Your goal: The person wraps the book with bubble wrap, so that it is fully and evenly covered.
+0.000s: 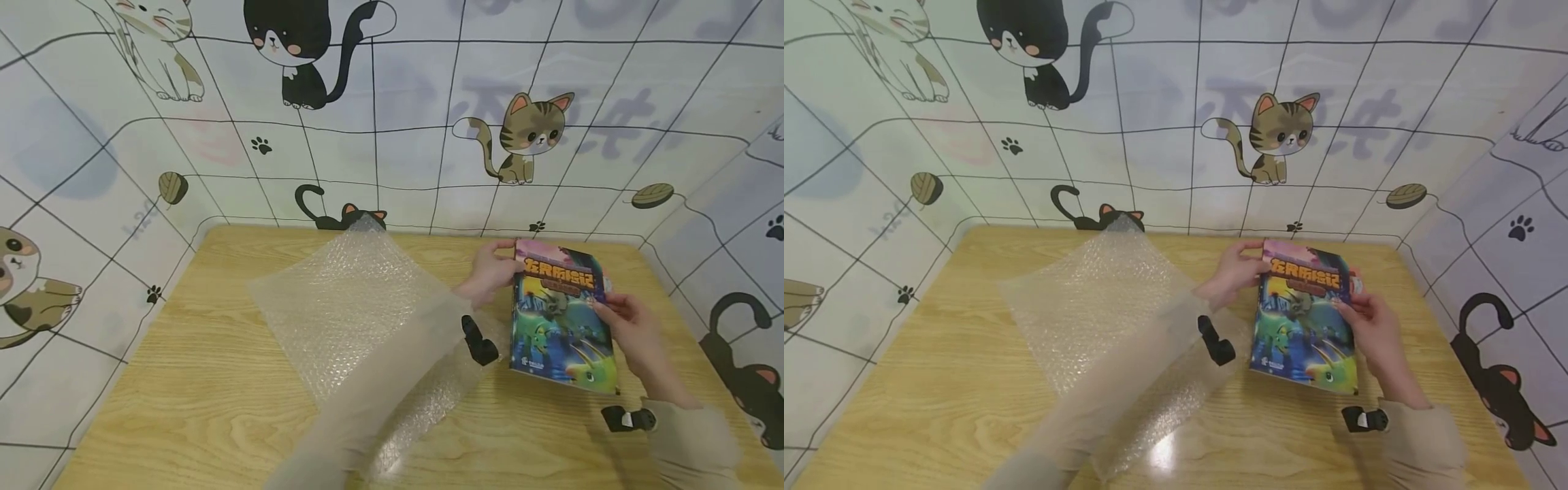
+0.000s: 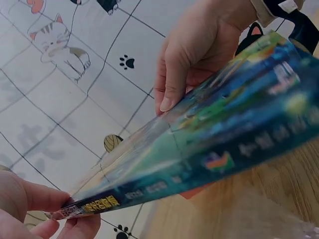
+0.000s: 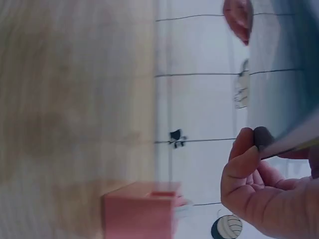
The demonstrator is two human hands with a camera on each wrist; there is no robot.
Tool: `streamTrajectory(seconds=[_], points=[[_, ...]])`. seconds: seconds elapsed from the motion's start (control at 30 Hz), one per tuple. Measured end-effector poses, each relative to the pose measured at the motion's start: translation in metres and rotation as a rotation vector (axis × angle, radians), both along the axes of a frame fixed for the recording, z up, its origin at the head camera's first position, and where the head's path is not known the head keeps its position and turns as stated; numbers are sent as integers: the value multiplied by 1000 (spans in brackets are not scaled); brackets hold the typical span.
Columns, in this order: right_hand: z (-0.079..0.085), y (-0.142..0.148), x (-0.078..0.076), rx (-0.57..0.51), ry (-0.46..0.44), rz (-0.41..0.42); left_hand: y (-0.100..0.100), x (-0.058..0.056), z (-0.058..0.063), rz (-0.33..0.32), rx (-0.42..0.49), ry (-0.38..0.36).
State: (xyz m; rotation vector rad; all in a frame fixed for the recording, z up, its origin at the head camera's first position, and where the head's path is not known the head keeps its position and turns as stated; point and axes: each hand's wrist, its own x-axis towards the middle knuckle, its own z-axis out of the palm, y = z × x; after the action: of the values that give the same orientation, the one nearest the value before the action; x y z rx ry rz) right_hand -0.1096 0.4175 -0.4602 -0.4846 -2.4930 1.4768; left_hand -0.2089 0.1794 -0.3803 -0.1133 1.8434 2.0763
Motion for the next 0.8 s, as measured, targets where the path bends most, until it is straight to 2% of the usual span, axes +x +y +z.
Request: streamTrajectory(seconds=[0.2, 0.23, 0.33, 0.53, 0.8], points=[[63, -38, 20, -428, 75, 106, -9, 6, 19, -13, -31, 17], [72, -45, 23, -456, 70, 130, -12, 6, 21, -19, -29, 19], [88, -61, 28, -587, 63, 132, -23, 6, 25, -53, -3, 20], [96, -79, 23, -668, 57, 155, -55, 2, 25, -171, 41, -12], [98, -107, 10, -710, 81, 289, -97, -4, 32, -196, 48, -11]])
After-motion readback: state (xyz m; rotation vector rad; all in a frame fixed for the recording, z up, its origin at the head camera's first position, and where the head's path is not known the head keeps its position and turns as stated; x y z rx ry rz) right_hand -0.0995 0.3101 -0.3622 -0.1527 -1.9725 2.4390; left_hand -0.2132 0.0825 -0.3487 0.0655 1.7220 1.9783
